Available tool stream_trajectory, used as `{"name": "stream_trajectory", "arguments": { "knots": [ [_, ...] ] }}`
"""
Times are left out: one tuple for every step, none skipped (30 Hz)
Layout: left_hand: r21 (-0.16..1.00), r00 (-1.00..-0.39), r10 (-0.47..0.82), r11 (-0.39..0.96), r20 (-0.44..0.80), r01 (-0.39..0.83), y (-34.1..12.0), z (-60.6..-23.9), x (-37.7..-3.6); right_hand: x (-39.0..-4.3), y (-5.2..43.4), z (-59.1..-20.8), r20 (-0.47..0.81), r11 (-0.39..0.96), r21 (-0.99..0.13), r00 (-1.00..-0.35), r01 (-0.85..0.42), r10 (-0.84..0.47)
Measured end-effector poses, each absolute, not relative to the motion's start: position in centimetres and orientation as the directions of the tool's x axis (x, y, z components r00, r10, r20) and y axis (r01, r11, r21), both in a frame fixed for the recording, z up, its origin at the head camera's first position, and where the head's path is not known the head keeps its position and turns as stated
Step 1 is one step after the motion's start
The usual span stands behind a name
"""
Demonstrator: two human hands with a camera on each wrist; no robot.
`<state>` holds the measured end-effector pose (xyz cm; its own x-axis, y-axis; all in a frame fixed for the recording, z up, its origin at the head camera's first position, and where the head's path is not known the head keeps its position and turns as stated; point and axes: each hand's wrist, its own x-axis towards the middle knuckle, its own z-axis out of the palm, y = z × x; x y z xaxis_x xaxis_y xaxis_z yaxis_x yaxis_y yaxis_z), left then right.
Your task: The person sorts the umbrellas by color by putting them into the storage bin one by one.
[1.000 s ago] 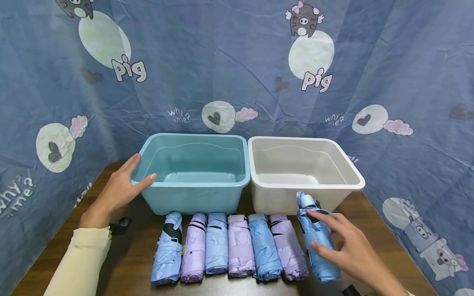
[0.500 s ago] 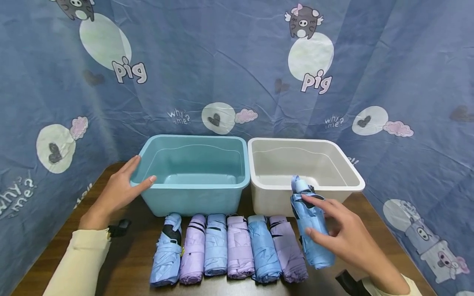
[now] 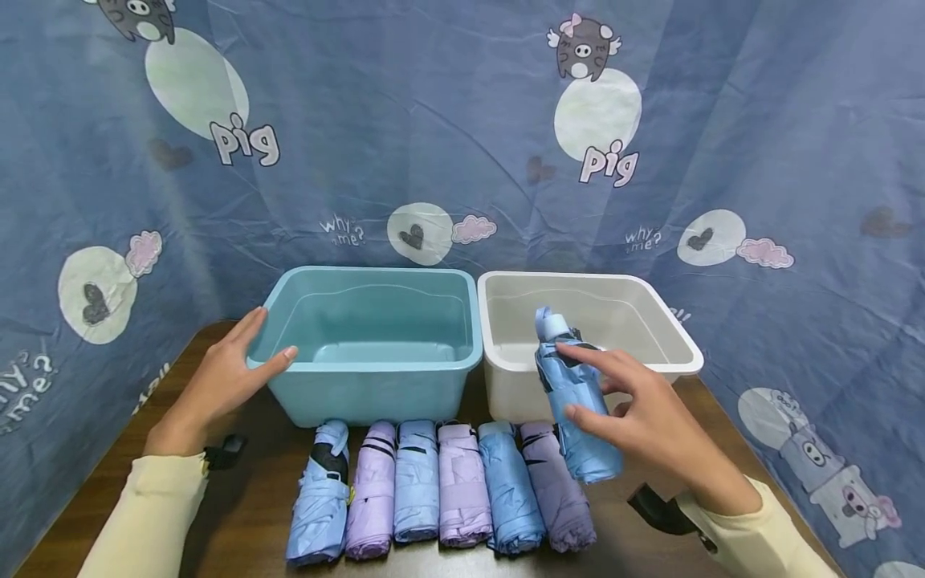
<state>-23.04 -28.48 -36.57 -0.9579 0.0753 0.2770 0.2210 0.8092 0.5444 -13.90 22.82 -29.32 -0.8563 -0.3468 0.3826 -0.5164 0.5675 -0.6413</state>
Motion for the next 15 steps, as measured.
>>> {"name": "stream_trajectory", "arguments": {
  "knots": [
    [0.543,-0.957,0.077,0.809,0.281,0.225,-28.5,-36.6,-23.1,-14.1,22.6,-29.1,0.378,0.562,-0.646,-0.856,-0.516,-0.351],
    [0.544,-0.956,0.078,0.808,0.284,0.227,-28.5,-36.5,-23.1,-14.3,22.4,-28.9,0.372,0.556,-0.654,-0.858,-0.513,-0.354],
    [0.542,-0.955,0.077,0.809,0.285,0.227,-28.5,-36.5,-23.1,-14.6,22.1,-28.7,0.365,0.548,-0.664,-0.860,-0.509,-0.357],
    [0.544,-0.955,0.077,0.808,0.286,0.228,-28.5,-36.5,-23.1,-14.8,21.8,-28.5,0.360,0.540,-0.671,-0.861,-0.507,-0.360],
    [0.545,-0.955,0.077,0.807,0.286,0.228,-28.5,-36.4,-23.1,-15.1,21.6,-28.3,0.355,0.534,-0.679,-0.862,-0.504,-0.362],
    [0.546,-0.955,0.077,0.806,0.287,0.229,-28.5,-36.4,-23.2,-15.3,21.3,-28.2,0.347,0.530,-0.687,-0.865,-0.498,-0.362],
    [0.548,-0.955,0.078,0.804,0.286,0.230,-28.5,-36.3,-23.2,-15.5,21.0,-28.0,0.338,0.522,-0.698,-0.869,-0.490,-0.363],
    [0.549,-0.955,0.079,0.804,0.285,0.231,-28.4,-36.3,-23.2,-15.8,20.8,-27.9,0.327,0.519,-0.708,-0.873,-0.480,-0.361],
    [0.548,-0.955,0.081,0.804,0.284,0.231,-28.4,-36.3,-23.2,-16.0,20.5,-27.7,0.321,0.524,-0.708,-0.876,-0.474,-0.360],
    [0.548,-0.955,0.083,0.804,0.284,0.233,-28.4,-36.3,-23.1,-16.2,20.3,-27.6,0.315,0.529,-0.708,-0.879,-0.469,-0.358],
    [0.548,-0.955,0.085,0.803,0.284,0.234,-28.4,-36.4,-23.1,-16.3,20.1,-27.6,0.308,0.536,-0.706,-0.882,-0.463,-0.356],
    [0.547,-0.955,0.086,0.804,0.285,0.235,-28.4,-36.4,-23.0,-16.5,19.9,-27.5,0.304,0.541,-0.705,-0.885,-0.458,-0.354],
    [0.549,-0.955,0.086,0.802,0.284,0.236,-28.4,-36.5,-23.0,-16.7,19.7,-27.4,0.303,0.547,-0.701,-0.885,-0.459,-0.354],
    [0.549,-0.954,0.087,0.801,0.286,0.237,-28.4,-36.5,-22.9,-16.9,19.5,-27.3,0.303,0.554,-0.696,-0.886,-0.457,-0.351],
    [0.550,-0.954,0.087,0.800,0.287,0.239,-28.4,-36.6,-22.9,-17.1,19.3,-27.1,0.304,0.561,-0.689,-0.885,-0.459,-0.352]
  ]
}}
